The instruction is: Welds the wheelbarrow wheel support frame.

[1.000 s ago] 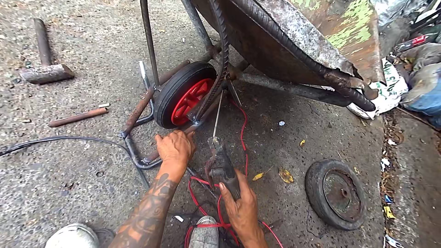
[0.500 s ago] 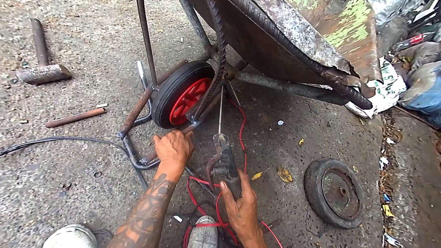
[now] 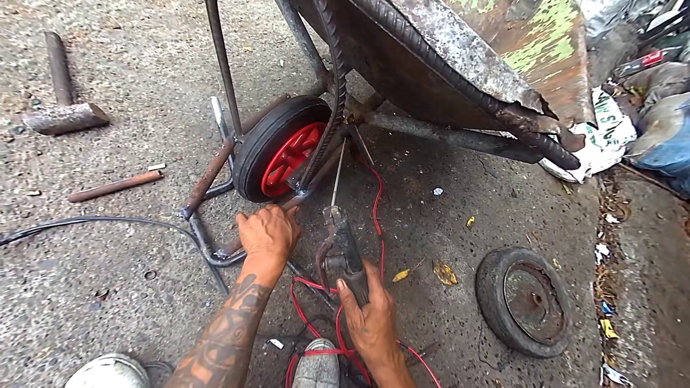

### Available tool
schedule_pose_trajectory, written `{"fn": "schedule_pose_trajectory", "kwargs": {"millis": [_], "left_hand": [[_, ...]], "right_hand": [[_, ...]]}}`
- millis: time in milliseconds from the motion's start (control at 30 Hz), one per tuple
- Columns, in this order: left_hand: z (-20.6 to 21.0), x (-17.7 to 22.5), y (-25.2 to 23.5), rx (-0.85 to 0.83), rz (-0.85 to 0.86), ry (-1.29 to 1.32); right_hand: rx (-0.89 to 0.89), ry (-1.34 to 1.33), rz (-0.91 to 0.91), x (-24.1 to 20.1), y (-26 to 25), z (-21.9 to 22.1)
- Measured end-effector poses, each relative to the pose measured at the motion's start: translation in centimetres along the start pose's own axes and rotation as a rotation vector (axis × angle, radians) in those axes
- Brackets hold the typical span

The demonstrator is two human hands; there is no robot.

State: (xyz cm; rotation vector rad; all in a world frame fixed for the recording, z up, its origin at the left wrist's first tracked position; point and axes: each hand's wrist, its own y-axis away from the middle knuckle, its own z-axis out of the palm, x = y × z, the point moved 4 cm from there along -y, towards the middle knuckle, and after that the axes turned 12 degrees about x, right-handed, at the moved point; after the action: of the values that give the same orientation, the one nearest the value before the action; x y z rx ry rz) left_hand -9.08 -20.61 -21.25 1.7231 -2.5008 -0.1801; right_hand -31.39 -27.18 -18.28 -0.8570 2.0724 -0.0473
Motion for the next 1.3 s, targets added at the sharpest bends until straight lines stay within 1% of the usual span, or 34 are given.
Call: {"fn": "schedule_pose_trajectory", "kwargs": {"millis": [333,567,967,1033,1133,1167,1200,1233,1300], "left_hand": [[-0.1,0.0,0.0,-0.013,-0.004,0.004],[0.0,0.0,0.0,-0.008,-0.003,-0.001],[0.1,-0.1,0.0,0.008,-0.005,-0.007],[0.1,-0.1,0.0,0.007,-0.004,-0.007],[0.1,0.0,-0.1,0.007,-0.004,-0.009],[0.1,-0.1,-0.1,0.009,-0.005,-0.010],[0.2,-0.1,0.0,0.015,-0.005,-0.009],[0.2,-0.1,0.0,0.019,-0.003,-0.005],[0.1,-0.1,0.0,0.017,0.000,0.013]], "right_hand": [[0.013,-0.046,-0.009,-0.1,0.5,-0.3],[-0.005,0.011,0.011,0.0,0.3,0.5],[0.011,-0.043,0.016,0.0,0.4,0.2],[-0.018,-0.182,0.111,0.1,0.5,0.3],[0.018,-0.610,0.388,0.1,0.1,0.2],[0.009,-0.711,0.443,0.2,-0.2,-0.1],[0.001,-0.731,0.444,0.4,-0.6,-0.6],[-0.005,-0.664,0.390,0.5,-1.0,-1.2],[-0.025,-0.365,0.177,0.4,-1.5,-2.3]]}}
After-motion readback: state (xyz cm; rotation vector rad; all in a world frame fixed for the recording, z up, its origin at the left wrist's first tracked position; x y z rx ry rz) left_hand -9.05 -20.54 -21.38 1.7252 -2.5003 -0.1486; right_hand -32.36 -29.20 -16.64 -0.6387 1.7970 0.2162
